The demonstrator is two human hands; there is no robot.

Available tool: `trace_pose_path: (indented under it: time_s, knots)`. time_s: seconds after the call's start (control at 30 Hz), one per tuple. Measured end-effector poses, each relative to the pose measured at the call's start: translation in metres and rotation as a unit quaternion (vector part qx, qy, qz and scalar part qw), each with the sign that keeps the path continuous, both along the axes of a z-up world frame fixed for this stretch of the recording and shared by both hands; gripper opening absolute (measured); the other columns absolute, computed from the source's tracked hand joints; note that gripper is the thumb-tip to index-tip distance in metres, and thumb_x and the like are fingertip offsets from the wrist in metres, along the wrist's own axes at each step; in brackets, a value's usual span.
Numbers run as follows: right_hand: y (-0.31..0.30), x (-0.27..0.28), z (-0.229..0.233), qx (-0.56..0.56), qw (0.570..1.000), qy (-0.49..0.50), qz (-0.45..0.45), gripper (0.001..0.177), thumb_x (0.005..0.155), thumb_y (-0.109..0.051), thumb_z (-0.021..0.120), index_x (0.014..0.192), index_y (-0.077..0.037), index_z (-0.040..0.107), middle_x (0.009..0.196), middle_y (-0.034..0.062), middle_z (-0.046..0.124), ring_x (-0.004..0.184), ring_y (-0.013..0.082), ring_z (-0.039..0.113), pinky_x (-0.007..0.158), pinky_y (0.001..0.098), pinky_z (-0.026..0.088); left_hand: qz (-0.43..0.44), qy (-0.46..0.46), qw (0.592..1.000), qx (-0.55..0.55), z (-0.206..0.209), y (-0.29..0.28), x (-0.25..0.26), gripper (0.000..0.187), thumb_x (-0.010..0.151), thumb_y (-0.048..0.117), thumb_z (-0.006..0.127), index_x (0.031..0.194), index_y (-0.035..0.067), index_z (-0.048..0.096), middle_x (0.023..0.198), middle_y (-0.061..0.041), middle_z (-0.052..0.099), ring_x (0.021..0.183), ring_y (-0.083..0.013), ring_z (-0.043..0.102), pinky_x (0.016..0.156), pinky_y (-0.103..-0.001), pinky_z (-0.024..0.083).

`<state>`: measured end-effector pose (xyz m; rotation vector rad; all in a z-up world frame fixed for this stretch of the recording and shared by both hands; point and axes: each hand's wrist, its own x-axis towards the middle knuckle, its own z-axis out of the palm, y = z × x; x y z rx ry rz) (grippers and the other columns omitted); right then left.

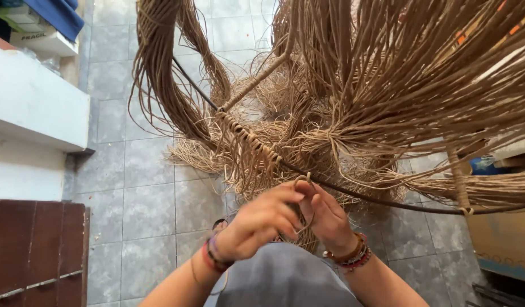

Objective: Weaving natural fiber strands onto a circular frame

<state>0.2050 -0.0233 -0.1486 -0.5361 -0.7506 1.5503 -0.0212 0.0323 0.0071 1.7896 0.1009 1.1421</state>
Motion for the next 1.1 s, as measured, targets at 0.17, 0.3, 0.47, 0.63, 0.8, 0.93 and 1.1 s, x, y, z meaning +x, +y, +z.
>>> trace_pose_path:
  time_s: [0.17,0.3,0.47,0.63,0.8,0.93,1.1]
  knots:
    - [0.016,-0.025,0.075,-0.024,0.994,-0.102,0.018,0.020,0.111,-0.016,0.040,0.116,0.000,0.050,0.103,0.0127,0.052,0.092,0.0239,0.050,0.085,0.0330,0.042,-0.088,0.193,0.975,-0.063,-0.051,-0.005,-0.028,0.044,0.108,0.017,0.029,0.123,0.009,0.070,0.128,-0.010,0.071,0.137,-0.0328,0.058,0.123,-0.045,0.040]
    - [0.018,-0.025,0.106,0.033,0.885,-0.465,0.005,0.027,0.110,-0.021,0.041,0.091,-0.008,0.055,0.073,-0.0026,0.045,0.060,0.0091,0.041,0.058,0.0256,0.039,0.191,0.197,0.951,-0.143,-0.019,0.002,-0.002,0.030,0.101,0.007,0.051,0.128,0.006,0.066,0.123,-0.010,0.074,0.109,-0.0211,0.073,0.100,-0.032,0.056]
    - [0.006,-0.002,0.106,0.118,0.630,-0.767,0.040,0.021,0.097,-0.022,0.051,0.095,-0.002,0.056,0.078,0.0210,0.067,0.068,0.0461,0.065,0.058,0.0560,0.047,0.114,0.173,0.942,-0.263,0.011,-0.007,0.057,0.037,0.107,0.026,0.040,0.137,0.009,0.053,0.118,-0.007,0.058,0.109,-0.0185,0.056,0.097,-0.032,0.041]
    - [-0.022,-0.011,0.206,0.269,0.528,-0.798,-0.113,0.016,0.099,-0.023,0.061,0.090,-0.014,0.070,0.100,0.0001,0.073,0.092,0.0224,0.067,0.081,0.0379,0.047,0.131,0.073,0.915,-0.374,0.007,-0.019,0.073,0.040,0.110,0.028,0.039,0.121,0.005,0.071,0.068,0.005,0.041,0.063,-0.0081,0.039,0.060,-0.024,0.033]
    - [0.013,-0.005,0.211,0.247,0.473,-0.829,-0.168,0.024,0.103,-0.025,0.060,0.126,-0.022,0.068,0.101,-0.0037,0.072,0.086,0.0186,0.065,0.073,0.0338,0.050,0.274,0.121,0.923,-0.241,-0.009,-0.026,0.072,0.037,0.110,0.030,0.033,0.112,0.009,0.063,0.069,0.001,0.053,0.058,-0.0143,0.049,0.058,-0.032,0.039]
    - [0.012,-0.004,0.193,0.247,0.501,-0.808,-0.186,0.016,0.103,-0.028,0.063,0.104,-0.012,0.067,0.088,0.0004,0.067,0.078,0.0209,0.064,0.062,0.0354,0.047,0.338,0.122,0.914,-0.191,-0.054,-0.035,0.078,0.035,0.110,0.032,0.033,0.107,0.012,0.062,0.066,0.003,0.055,0.054,-0.0128,0.053,0.057,-0.030,0.044]
    - [0.011,-0.009,0.193,0.209,0.530,-0.798,-0.194,0.013,0.099,-0.027,0.069,0.099,-0.014,0.070,0.087,-0.0004,0.070,0.075,0.0200,0.066,0.061,0.0353,0.048,0.339,0.078,0.928,-0.132,-0.072,-0.032,0.081,0.032,0.110,0.026,0.037,0.109,0.010,0.064,0.068,0.000,0.053,0.054,-0.0190,0.052,0.057,-0.034,0.042]
